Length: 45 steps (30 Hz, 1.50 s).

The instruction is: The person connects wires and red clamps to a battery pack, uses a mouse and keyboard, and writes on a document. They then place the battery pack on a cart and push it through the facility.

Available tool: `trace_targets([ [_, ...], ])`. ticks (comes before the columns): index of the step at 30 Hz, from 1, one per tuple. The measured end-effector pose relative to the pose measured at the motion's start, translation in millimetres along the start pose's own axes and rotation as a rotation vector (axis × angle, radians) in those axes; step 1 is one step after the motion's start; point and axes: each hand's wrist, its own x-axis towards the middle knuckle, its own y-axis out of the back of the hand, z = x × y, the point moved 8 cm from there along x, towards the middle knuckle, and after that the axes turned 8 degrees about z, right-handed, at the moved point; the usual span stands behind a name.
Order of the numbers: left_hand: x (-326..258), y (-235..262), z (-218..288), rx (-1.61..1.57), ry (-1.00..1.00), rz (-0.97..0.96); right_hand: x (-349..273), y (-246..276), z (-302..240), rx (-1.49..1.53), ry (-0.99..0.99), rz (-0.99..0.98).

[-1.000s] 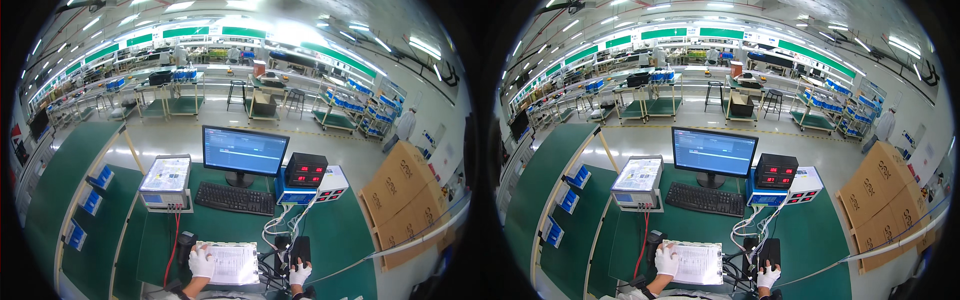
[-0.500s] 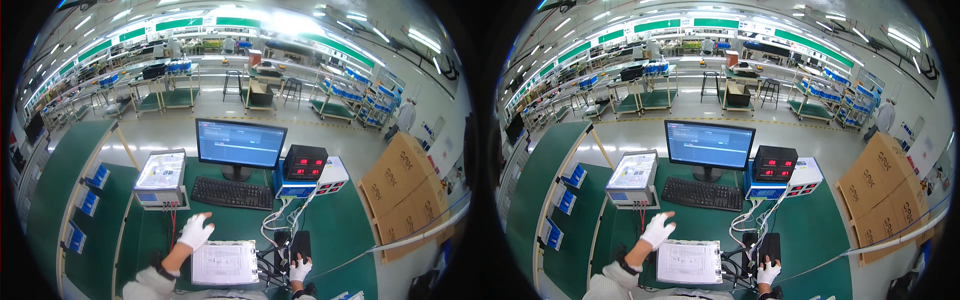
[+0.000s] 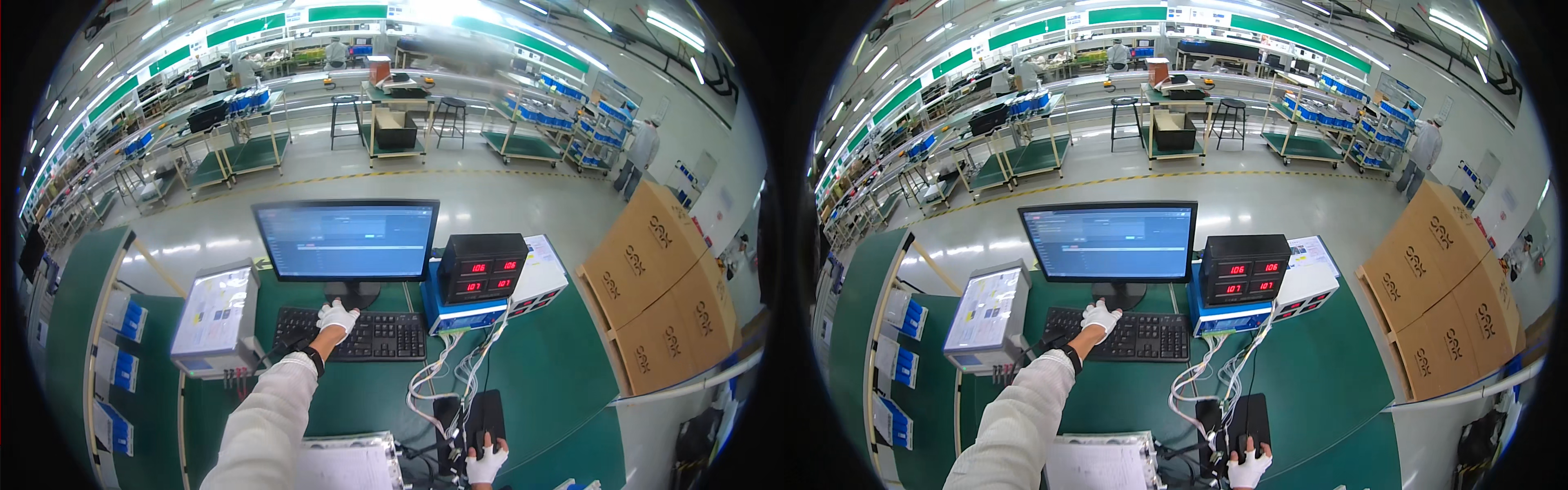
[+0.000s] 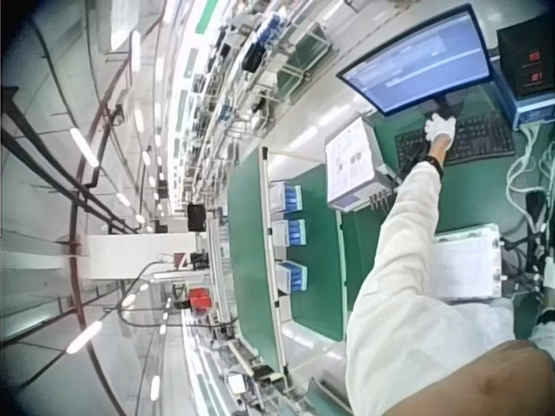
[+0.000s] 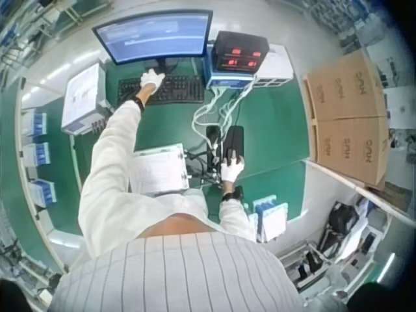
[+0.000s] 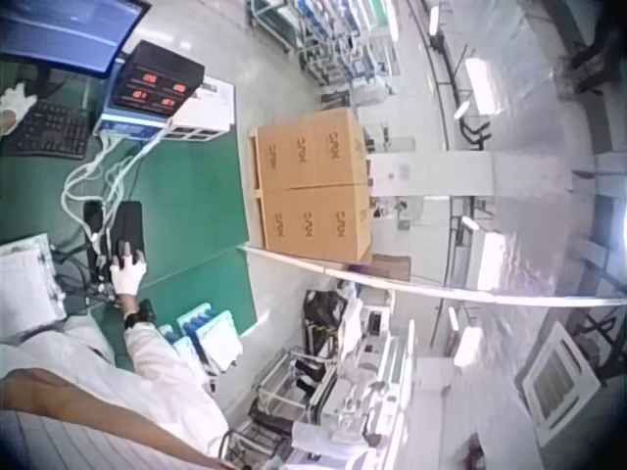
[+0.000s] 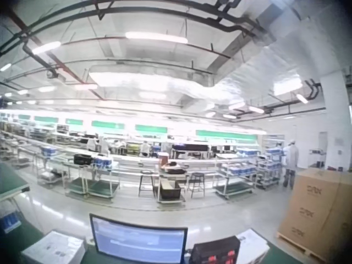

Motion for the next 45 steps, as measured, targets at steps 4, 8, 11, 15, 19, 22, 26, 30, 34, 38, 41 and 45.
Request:
trace_targets([
  [4,49.7,-18.6,9.5,0.042,0.015,0.173,8.2,8.0,-14.6,-0.039,-0.012,-0.031],
  [8,88.3,-34.2,25.7,0.089,0.077,0.187,9.8,3.6,-10.3,-0.045,-0.040,-0.051],
  [11,117.8,-49.8,10.0,0.130,0.102,0.227,11.6,-1.5,-10.8,-0.030,-0.041,-0.071],
  [15,136.0,-45.0,10.7,0.082,0.127,0.369,14.4,-2.2,-8.0,-0.044,-0.059,-0.071],
  [19,158.8,-62.4,4.1,0.155,-0.006,0.475,19.1,-1.6,-11.3,-0.035,-0.031,-0.062],
  [22,165.4,-66.0,-8.3,0.153,0.007,0.471,20.0,-0.5,-15.3,-0.026,-0.020,-0.062],
  [26,149.2,-60.3,-17.3,0.147,0.137,0.487,19.6,-1.9,-15.4,0.002,-0.011,-0.043],
  [30,99.1,-35.8,27.4,0.099,0.268,0.494,20.9,7.0,-14.5,-0.043,0.013,-0.009],
  [34,96.9,-21.6,3.0,0.071,0.392,0.637,18.3,-1.5,-15.0,-0.016,-0.025,-0.056],
  [38,98.1,-30.0,18.8,0.076,0.337,0.583,21.9,1.7,-15.9,-0.046,0.006,-0.041],
  [41,106.9,-36.8,19.3,0.179,0.323,0.470,20.0,1.8,-13.6,-0.015,0.017,-0.013],
  [45,111.0,-38.1,-1.7,0.139,0.349,0.402,18.0,1.9,-18.6,0.006,0.034,0.004],
])
